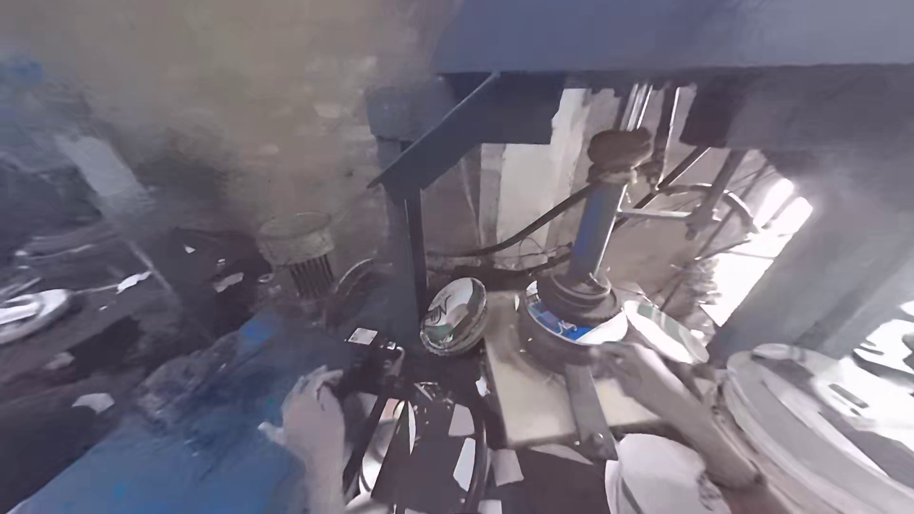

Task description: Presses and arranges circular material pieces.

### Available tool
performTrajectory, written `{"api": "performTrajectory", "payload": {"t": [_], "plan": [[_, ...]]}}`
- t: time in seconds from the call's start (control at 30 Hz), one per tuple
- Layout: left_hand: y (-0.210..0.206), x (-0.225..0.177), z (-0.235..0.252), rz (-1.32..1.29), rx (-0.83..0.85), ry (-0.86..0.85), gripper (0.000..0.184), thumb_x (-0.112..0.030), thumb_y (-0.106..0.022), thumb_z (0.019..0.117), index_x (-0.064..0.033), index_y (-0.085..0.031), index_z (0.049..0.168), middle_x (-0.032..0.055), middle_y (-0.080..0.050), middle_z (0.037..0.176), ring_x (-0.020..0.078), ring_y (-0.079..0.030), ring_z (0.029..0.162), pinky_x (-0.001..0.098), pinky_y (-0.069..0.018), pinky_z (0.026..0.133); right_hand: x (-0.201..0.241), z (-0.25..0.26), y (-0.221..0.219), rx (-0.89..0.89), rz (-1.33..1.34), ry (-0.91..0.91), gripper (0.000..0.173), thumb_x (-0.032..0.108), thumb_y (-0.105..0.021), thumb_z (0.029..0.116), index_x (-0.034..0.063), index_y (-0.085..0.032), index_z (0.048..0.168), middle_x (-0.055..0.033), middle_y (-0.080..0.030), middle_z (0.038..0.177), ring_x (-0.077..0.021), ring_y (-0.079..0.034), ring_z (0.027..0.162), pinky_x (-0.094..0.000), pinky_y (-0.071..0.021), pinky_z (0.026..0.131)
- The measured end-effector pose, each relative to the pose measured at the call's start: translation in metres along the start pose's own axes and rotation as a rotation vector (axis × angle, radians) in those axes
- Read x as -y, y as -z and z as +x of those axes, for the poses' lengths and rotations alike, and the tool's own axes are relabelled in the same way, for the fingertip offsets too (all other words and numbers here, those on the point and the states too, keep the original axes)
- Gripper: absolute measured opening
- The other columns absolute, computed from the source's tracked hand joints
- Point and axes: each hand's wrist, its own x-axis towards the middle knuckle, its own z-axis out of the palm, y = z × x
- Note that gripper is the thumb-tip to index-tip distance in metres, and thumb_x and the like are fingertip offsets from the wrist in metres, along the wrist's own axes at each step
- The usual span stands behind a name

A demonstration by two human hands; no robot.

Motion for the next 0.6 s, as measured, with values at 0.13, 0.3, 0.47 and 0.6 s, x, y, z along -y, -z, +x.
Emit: {"api": "performTrajectory", "payload": {"t": [0.13,0.3,0.47,0.6], "plan": [[0.001,-0.001,0.004,-0.015,0.013,-0.025,0.035,-0.005,-0.042,0.1001,-0.0036,-0.075,0.109,0.0244,-0.065,0.129,0.0549,-0.051,0.128,0.0836,-0.0198,0.102,0.066,0.045,-0.063,0.326,-0.061,0.171,0.051,0.045,-0.051,0.1060,-0.0007,-0.065,0.123,-0.0206,-0.069,0.106,-0.0319,-0.068,0.095,-0.0507,-0.0522,0.089],[0.017,-0.011,0.007,0.043,0.144,0.044,0.037,-0.003,-0.042,0.1014,-0.0093,-0.074,0.118,0.0205,-0.065,0.131,0.0511,-0.052,0.129,0.0815,-0.0222,0.103,0.100,0.116,-0.157,0.225,0.258,0.049,0.063,0.046,-0.050,0.1059,-0.0039,-0.050,0.144,-0.0284,-0.055,0.141,-0.0394,-0.053,0.133,-0.0552,-0.0398,0.112],[0.018,-0.010,0.008,0.034,0.162,0.029,0.036,-0.001,-0.042,0.1004,-0.0075,-0.073,0.119,0.0224,-0.066,0.127,0.0513,-0.056,0.124,0.0798,-0.0277,0.101,0.107,0.105,-0.191,0.153,0.697,-0.277,0.055,0.032,-0.043,0.1103,-0.0014,-0.035,0.153,-0.0308,-0.048,0.144,-0.0432,-0.060,0.119,-0.0564,-0.0541,0.089],[0.016,-0.013,0.008,-0.025,0.139,0.038,0.036,0.000,-0.042,0.0998,-0.0058,-0.072,0.120,0.0247,-0.066,0.125,0.0530,-0.057,0.120,0.0795,-0.0293,0.099,0.100,0.090,-0.171,0.143,0.664,-0.212,0.057,0.024,-0.044,0.1102,0.0015,-0.024,0.158,-0.0306,-0.046,0.146,-0.0414,-0.057,0.123,-0.0551,-0.0506,0.097]]}}
